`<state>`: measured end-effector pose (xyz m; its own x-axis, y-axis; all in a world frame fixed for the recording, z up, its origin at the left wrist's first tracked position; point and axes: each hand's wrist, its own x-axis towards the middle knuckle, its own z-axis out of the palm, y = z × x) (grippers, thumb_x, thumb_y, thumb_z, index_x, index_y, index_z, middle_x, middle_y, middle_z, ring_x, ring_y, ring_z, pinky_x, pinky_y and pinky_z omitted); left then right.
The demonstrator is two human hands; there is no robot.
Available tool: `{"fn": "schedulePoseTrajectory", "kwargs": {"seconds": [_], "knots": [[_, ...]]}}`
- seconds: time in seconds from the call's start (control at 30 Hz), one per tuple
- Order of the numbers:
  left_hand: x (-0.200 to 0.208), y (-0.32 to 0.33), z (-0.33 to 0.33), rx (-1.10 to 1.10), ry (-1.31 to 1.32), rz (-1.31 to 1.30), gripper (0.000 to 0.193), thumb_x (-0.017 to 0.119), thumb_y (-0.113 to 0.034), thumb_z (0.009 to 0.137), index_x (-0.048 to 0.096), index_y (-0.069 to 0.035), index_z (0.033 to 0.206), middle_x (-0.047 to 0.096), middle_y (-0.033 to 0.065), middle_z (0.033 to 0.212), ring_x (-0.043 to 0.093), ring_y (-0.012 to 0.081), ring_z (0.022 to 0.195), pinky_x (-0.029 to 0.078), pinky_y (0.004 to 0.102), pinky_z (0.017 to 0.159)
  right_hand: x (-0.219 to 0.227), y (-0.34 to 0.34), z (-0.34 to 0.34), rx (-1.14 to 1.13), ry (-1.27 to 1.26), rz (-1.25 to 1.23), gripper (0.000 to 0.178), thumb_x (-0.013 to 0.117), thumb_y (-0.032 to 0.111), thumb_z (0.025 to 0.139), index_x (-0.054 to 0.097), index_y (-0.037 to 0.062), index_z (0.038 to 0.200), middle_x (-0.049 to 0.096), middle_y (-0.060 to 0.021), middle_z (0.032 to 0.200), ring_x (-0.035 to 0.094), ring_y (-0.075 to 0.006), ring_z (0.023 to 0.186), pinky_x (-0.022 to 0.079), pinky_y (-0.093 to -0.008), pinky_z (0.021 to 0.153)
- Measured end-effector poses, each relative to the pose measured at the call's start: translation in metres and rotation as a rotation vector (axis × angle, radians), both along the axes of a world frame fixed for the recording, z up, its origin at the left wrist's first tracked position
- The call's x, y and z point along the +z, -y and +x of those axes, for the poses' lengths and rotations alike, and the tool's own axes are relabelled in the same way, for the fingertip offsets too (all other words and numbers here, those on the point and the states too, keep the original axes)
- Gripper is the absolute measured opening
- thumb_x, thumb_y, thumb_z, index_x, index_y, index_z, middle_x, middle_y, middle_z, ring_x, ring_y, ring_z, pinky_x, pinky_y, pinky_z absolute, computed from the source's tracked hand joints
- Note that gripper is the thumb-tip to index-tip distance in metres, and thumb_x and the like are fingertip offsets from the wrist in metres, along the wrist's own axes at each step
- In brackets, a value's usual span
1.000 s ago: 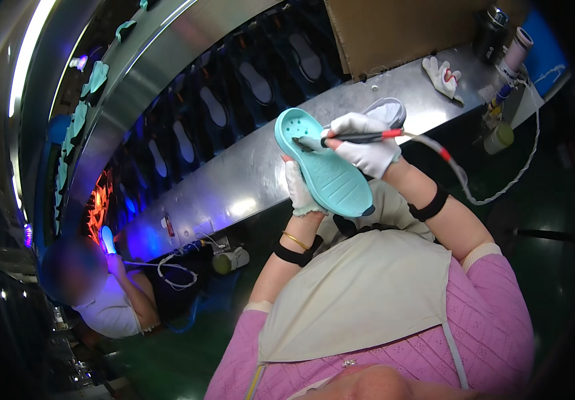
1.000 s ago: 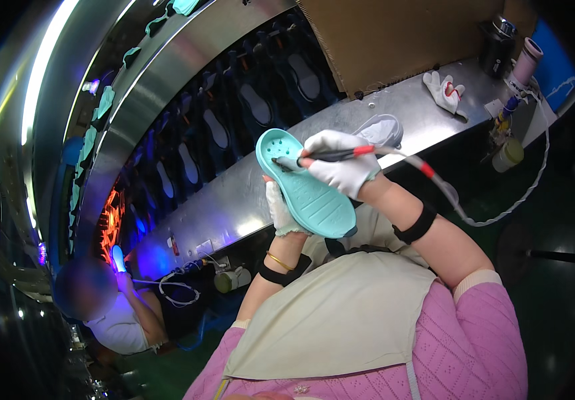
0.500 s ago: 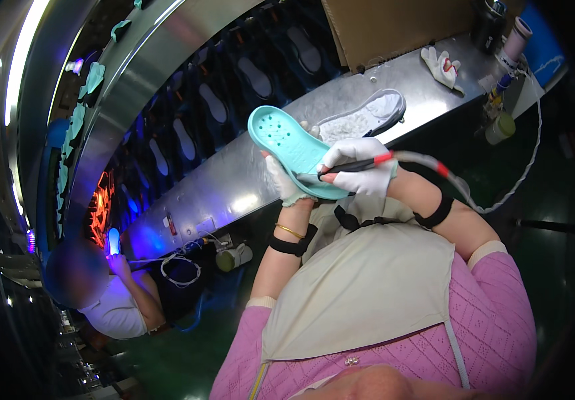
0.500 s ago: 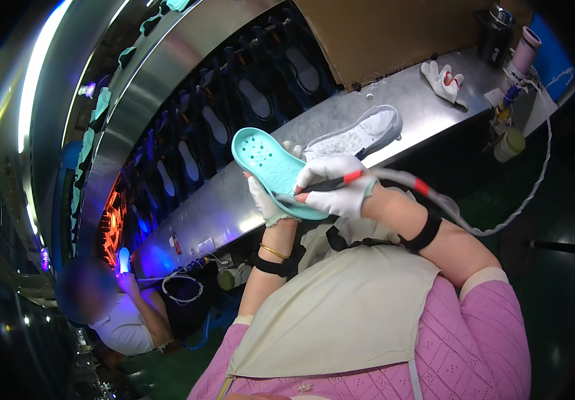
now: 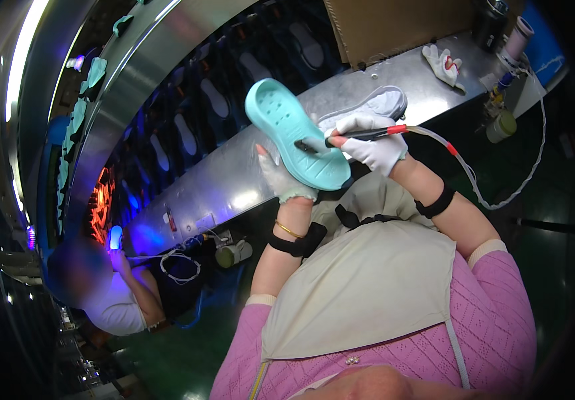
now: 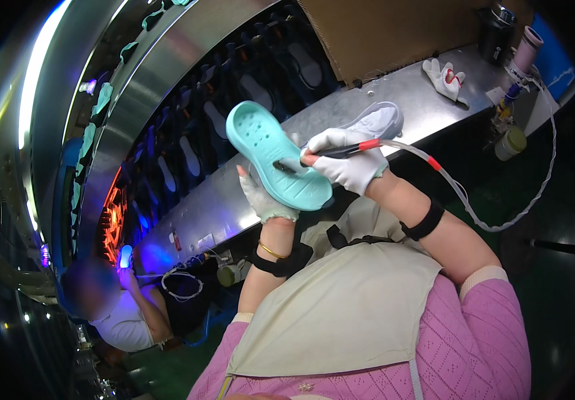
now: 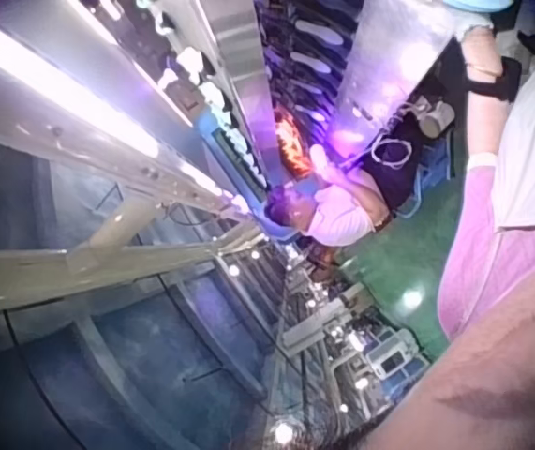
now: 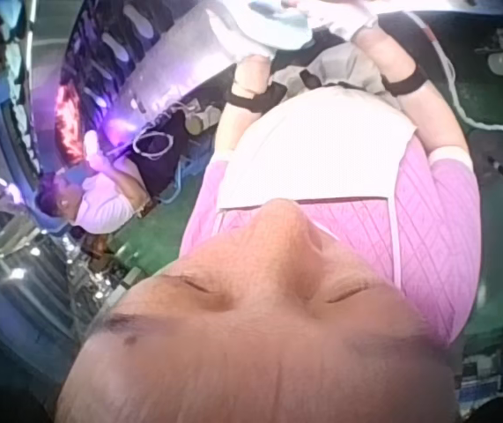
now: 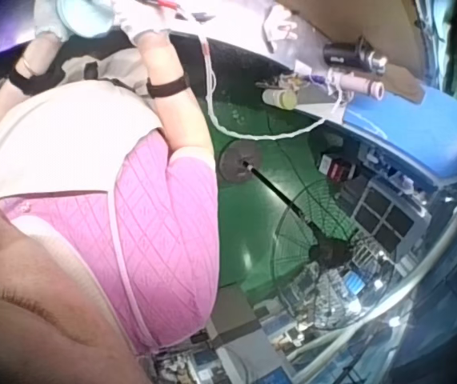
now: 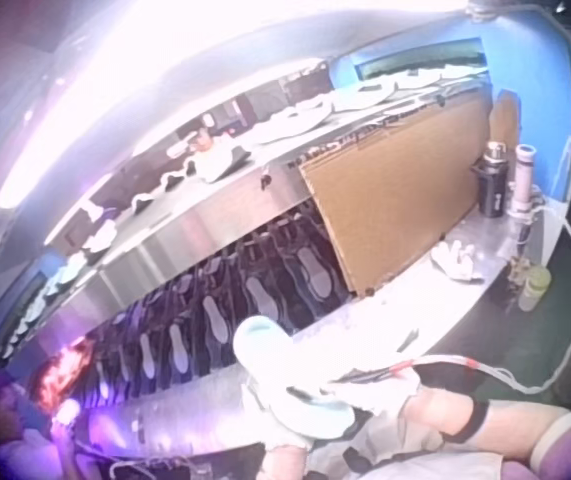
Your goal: Applying glue or adhesive to the edge of a shoe sole using a small brush tool at a factory workstation.
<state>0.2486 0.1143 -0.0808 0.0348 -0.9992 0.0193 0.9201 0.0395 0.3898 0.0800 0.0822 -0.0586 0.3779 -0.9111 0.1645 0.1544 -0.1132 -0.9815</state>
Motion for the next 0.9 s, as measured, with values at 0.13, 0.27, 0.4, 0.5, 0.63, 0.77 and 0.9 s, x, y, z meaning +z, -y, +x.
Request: {"fn": "schedulePoseTrajectory", "kwargs": {"seconds": [0.13,0.27,0.4,0.5,0.63,0.77,0.9], "knots": [[-0.004,-0.009,-0.012,-0.008,0.067,0.004,0.071,0.042,-0.060,0.085,0.039,-0.007,0.132,0.047,0.0147,0.128,0.047,0.0310,0.116,0.035,0.0455,0.101,-0.004,-0.003,-0.002,0.026,0.101,-0.162,0.009,0.066,0.005,0.080,0.062,0.0017,0.087,0.064,-0.0023,0.086,0.059,-0.0076,0.081,0.048,-0.0227,0.075],[-0.001,-0.003,-0.015,0.006,0.112,-0.049,0.076,0.043,-0.062,0.083,0.035,-0.008,0.136,0.042,0.0158,0.134,0.041,0.0350,0.122,0.035,0.0481,0.102,-0.004,-0.024,0.002,0.150,-0.059,-0.227,0.012,0.072,0.005,0.075,0.063,0.0021,0.083,0.064,-0.0035,0.085,0.059,-0.0075,0.081,0.047,-0.0222,0.075],[0.001,0.001,-0.014,-0.004,0.068,-0.056,0.081,0.046,-0.065,0.080,0.032,-0.012,0.139,0.038,0.0168,0.137,0.036,0.0390,0.126,0.034,0.0516,0.102,-0.010,-0.016,-0.001,0.017,-0.014,-0.165,0.011,0.072,0.007,0.076,0.063,0.0035,0.081,0.065,-0.0016,0.085,0.060,-0.0092,0.079,0.047,-0.0220,0.071],[0.001,0.003,-0.010,-0.005,0.097,-0.053,0.080,0.044,-0.065,0.080,0.031,-0.012,0.139,0.036,0.0166,0.138,0.035,0.0381,0.126,0.033,0.0520,0.103,-0.008,-0.019,0.000,0.088,0.119,-0.372,0.012,0.072,0.008,0.076,0.063,0.0045,0.082,0.065,-0.0007,0.086,0.060,-0.0090,0.078,0.048,-0.0225,0.071],[0.004,0.007,-0.003,-0.144,-0.109,-0.055,0.078,0.042,-0.064,0.082,0.032,-0.012,0.139,0.036,0.0176,0.138,0.036,0.0388,0.126,0.032,0.0530,0.102,-0.017,-0.021,0.004,0.196,0.076,-0.225,0.011,0.071,0.007,0.077,0.064,0.0036,0.083,0.065,-0.0037,0.084,0.061,-0.0096,0.078,0.048,-0.0238,0.071],[0.006,0.011,0.001,-0.156,0.047,-0.073,0.078,0.041,-0.063,0.083,0.032,-0.008,0.138,0.038,0.0222,0.135,0.039,0.0412,0.122,0.036,0.0527,0.100,-0.007,-0.009,0.002,0.103,0.094,-0.226,0.007,0.069,0.003,0.078,0.064,0.0022,0.083,0.064,-0.0018,0.083,0.058,-0.0065,0.079,0.047,-0.0204,0.070],[0.004,0.015,0.010,-0.237,0.087,-0.029,0.081,0.042,-0.063,0.082,0.033,-0.005,0.137,0.038,0.0220,0.135,0.041,0.0411,0.121,0.037,0.0530,0.099,-0.009,-0.007,-0.003,0.185,-0.127,-0.506,0.010,0.070,0.005,0.078,0.062,0.0070,0.083,0.063,-0.0033,0.085,0.061,-0.0132,0.081,0.048,-0.0253,0.074]]}}
